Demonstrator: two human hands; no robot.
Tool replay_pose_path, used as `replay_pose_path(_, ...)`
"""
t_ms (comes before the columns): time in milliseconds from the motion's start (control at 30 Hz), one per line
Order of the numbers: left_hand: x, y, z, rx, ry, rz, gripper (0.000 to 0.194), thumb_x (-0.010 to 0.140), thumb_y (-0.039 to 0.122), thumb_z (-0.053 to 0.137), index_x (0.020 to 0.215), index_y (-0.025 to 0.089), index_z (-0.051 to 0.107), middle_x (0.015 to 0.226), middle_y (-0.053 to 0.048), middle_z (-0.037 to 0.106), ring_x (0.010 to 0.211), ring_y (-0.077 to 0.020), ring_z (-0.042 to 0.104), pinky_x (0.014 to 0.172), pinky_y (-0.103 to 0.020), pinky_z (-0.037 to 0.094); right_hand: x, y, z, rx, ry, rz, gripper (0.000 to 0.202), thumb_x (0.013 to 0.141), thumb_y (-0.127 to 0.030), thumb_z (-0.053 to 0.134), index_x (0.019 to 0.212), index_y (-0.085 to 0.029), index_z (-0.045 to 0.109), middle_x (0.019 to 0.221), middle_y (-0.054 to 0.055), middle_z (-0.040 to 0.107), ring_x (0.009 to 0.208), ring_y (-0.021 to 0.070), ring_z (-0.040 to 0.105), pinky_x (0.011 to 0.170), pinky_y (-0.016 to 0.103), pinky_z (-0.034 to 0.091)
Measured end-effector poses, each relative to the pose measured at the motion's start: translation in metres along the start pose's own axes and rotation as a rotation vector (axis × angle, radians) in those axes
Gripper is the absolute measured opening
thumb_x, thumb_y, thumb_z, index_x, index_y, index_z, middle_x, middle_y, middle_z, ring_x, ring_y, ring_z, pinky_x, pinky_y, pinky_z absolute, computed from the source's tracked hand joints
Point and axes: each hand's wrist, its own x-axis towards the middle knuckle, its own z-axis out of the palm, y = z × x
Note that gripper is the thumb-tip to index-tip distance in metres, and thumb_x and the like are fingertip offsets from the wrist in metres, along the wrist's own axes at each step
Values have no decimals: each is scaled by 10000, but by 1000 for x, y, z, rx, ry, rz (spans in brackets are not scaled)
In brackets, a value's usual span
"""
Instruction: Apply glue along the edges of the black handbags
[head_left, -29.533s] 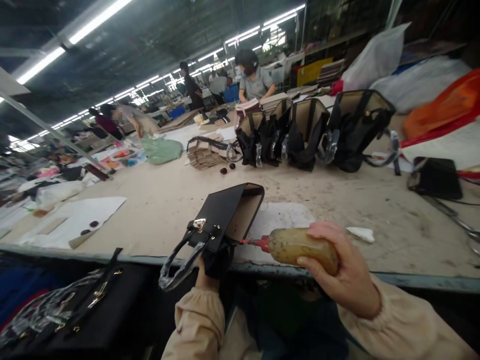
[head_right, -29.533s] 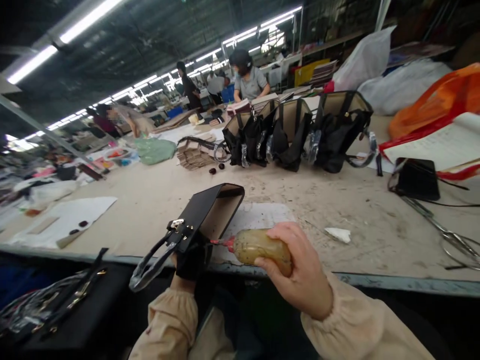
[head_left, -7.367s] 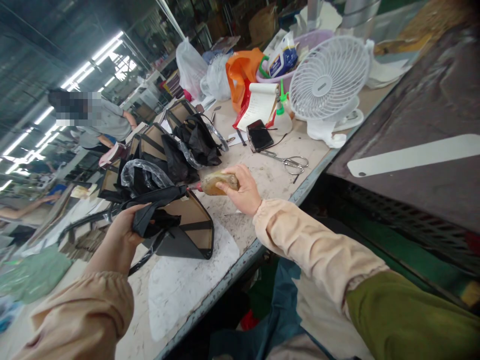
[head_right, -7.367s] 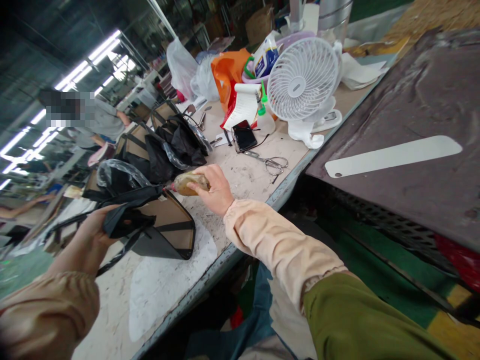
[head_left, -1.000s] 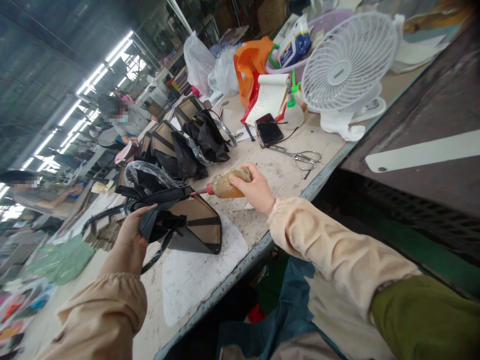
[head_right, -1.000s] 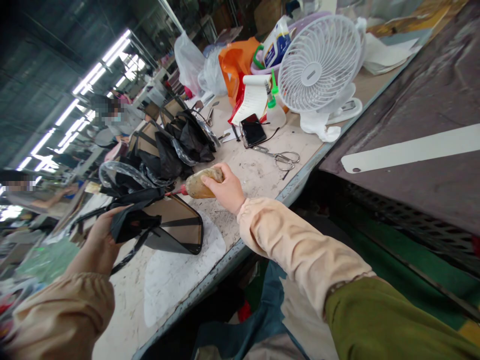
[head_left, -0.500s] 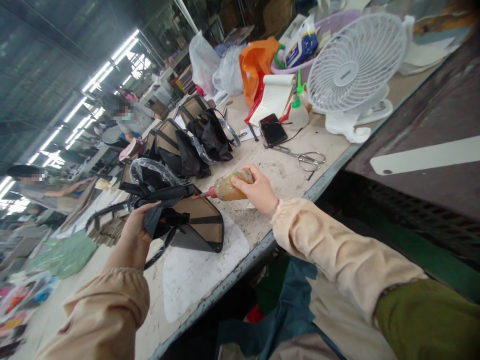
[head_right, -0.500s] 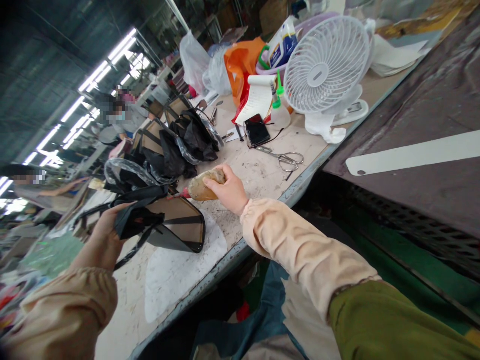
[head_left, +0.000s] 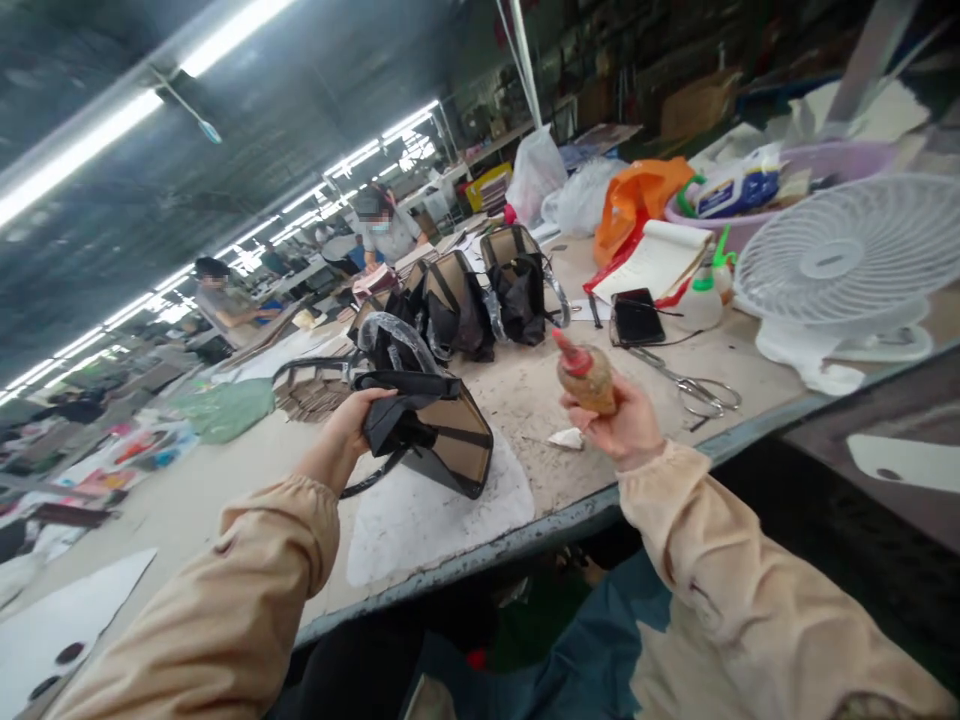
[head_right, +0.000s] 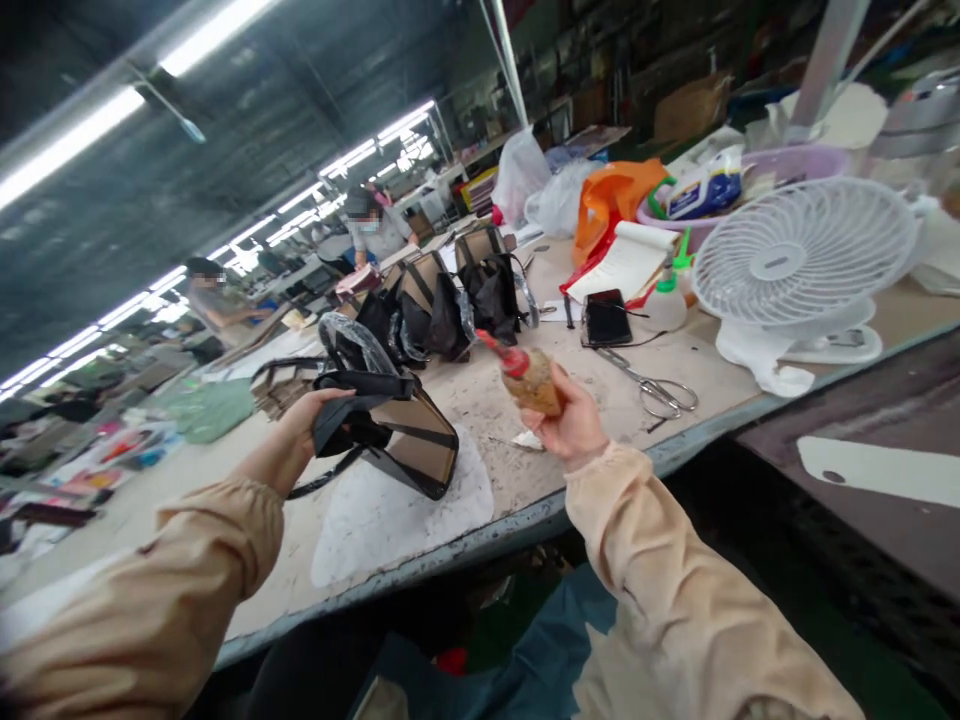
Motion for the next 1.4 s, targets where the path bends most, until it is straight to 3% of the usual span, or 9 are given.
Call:
replay_pose_path(133, -26, -3, -19, 63, 14, 67, 60, 694, 85, 575, 675, 76, 632, 525, -91, 640, 425, -176, 599, 423, -250, 523, -7, -8, -5, 213, -165, 50, 270, 658, -222, 614, 917, -205, 540, 793, 18, 535, 672, 100, 517, 388, 102, 399)
replay_pose_path(233, -47, 4, -41, 262, -11, 248, 153, 577, 99, 639, 729, 109, 645, 625, -55, 676, 548, -191, 641, 557, -281, 554, -9, -10, -12, 356, -208, 26, 334, 613, -151, 606, 922, -186, 482, 810, 29, 485, 705, 106, 514, 427, 104, 469)
replay_pose_path(433, -85, 25, -78, 1517, 95, 563, 98, 636, 234, 583, 699, 181, 635, 627, -28, 632, 616, -233, 609, 585, -308, 456, -10, -11, -19, 598, -282, -16, 433, 598, -134, 562, 997, -199, 407, 871, 45, 455, 756, 142, 503, 453, 173, 535)
replay_pose_path(567, -93, 10, -85, 1961, 166, 703, 276, 747, 253, 473, 920, 199, 681, 729, -89, 662, 679, -270, 623, 611, -332, 416, -10, -12, -23, 655, -260, -37, 447, 614, -157, 547, 1040, -181, 413, 891, 56, 467, 767, 140, 505, 510, 186, 555)
replay_pose_path(733, -87, -42, -93, 2013, 185, 665, 301, 799, 217, 438, 961, 167, 687, 790, -140, 644, 732, -278, 619, 637, -343, 426, -16, -6, -23, 392, -129, -111, 349, 695, -312, 548, 1016, -177, 520, 876, 68, 509, 741, 150, 526, 522, 228, 550)
replay_pose_path(933, -81, -109, -100, 1939, 219, 833, 357, 842, 184, 442, 1075, 258, 703, 1147, -146, 586, 985, -280, 575, 770, -344, 453, -28, 18, -1, -1, 16, 46, 250, 790, -411, 557, 966, -245, 620, 834, 23, 604, 624, 128, 529, 370, 182, 385)
replay_pose_path(1067, -80, -143, -104, 1881, 210, 761, 345, 794, 140, 486, 1013, 242, 732, 1060, -149, 609, 949, -292, 586, 756, -351, 461, -36, 42, 9, -228, 49, 49, 322, 722, -473, 654, 960, -256, 656, 938, 28, 661, 674, 167, 580, 352, 203, 315)
replay_pose_path(1233, -78, -170, -106, 1820, 183, 773, 496, 737, 61, 470, 1151, 235, 680, 1084, -152, 633, 1003, -320, 587, 788, -369, 456, -51, 66, 8, -443, 31, 70, 358, 654, -455, 746, 933, -252, 650, 868, 29, 640, 689, 188, 582, 436, 247, 433)
replay_pose_path(1400, -75, -179, -104, 1756, 294, 745, 452, 766, 116, 491, 1147, 265, 683, 1050, -138, 642, 951, -326, 596, 776, -387, 454, -69, 77, 0, -770, -41, -135, 336, 675, -386, 774, 964, -273, 645, 886, -6, 609, 775, 159, 555, 655, 260, 499)
